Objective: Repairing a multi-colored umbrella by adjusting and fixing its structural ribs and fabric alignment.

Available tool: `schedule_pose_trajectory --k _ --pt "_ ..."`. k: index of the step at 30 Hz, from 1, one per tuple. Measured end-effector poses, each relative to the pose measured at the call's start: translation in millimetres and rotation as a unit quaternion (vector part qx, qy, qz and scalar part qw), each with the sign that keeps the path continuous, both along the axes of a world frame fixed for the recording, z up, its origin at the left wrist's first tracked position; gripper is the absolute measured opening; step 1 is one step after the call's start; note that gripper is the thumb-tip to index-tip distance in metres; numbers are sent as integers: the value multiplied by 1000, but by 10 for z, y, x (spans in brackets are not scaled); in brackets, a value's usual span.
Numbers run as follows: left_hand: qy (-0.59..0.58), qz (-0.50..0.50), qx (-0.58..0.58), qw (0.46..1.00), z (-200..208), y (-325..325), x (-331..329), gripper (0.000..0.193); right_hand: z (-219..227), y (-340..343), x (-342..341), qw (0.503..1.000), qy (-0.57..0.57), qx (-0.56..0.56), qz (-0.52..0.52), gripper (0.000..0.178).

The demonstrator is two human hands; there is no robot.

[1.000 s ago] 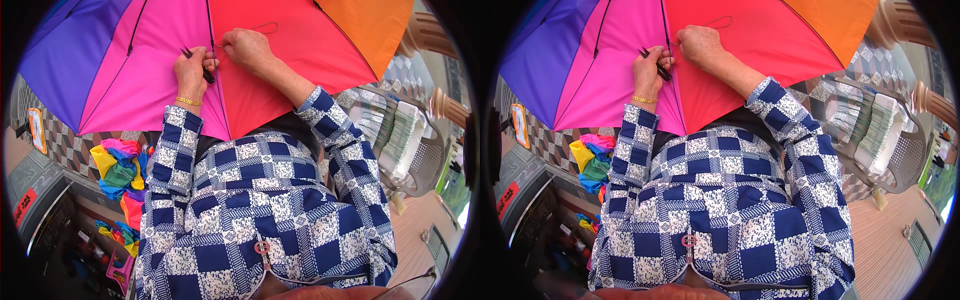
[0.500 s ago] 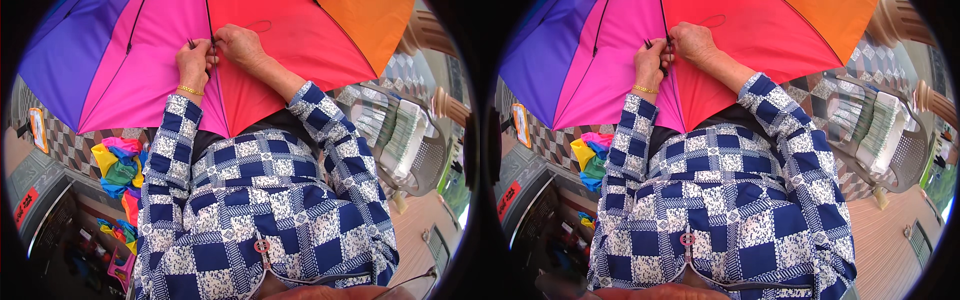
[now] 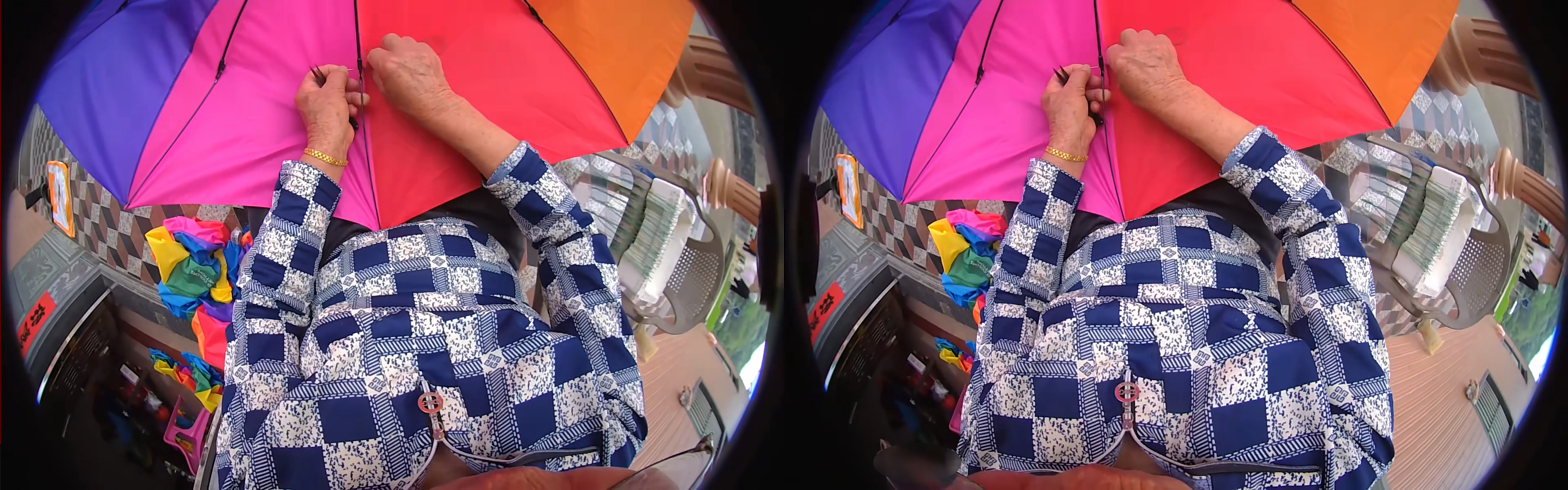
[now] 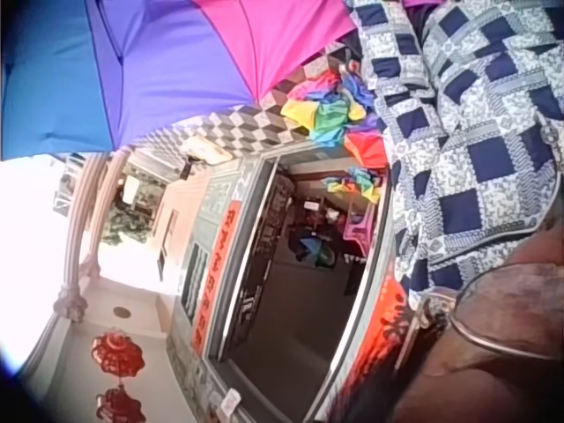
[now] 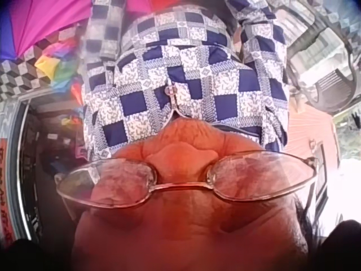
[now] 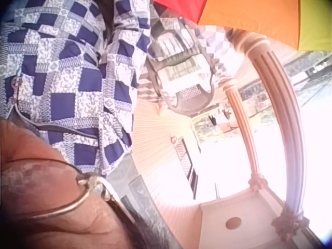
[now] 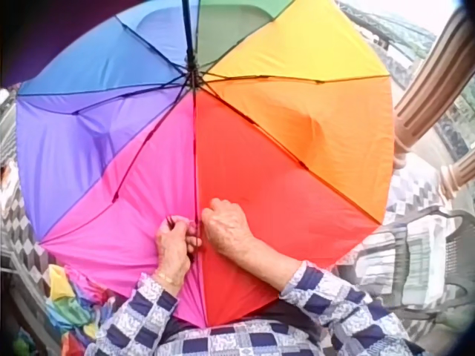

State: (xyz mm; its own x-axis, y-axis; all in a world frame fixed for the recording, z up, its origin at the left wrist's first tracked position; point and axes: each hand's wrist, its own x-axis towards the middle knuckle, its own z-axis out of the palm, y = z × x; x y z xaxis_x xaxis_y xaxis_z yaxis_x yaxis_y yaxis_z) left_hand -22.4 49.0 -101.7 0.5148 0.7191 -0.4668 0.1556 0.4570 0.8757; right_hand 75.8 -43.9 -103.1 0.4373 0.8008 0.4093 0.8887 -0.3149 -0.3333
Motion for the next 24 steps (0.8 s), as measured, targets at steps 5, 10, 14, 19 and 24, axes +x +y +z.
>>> schedule_pose_trajectory --k 5,10,14,19,24 --pt "-19 38 9 999 -28 -13 -30 6 13 -40 -51 961 244 -124 -38 11" --pt "-48 79 -13 996 0 -23 -56 8 -84 -51 -68 905 415 -81 -38 15" --pt "-41 98 -2 994 -46 -29 -76 9 -149 -10 -139 848 529 -17 -35 21" --pt "-63 100 -2 993 -73 -44 -67 9 -155 35 -206 833 548 -3 -79 23" --pt "-53 103 -3 993 -64 -93 -68 10 -179 -21 -250 794 601 54 -68 19"
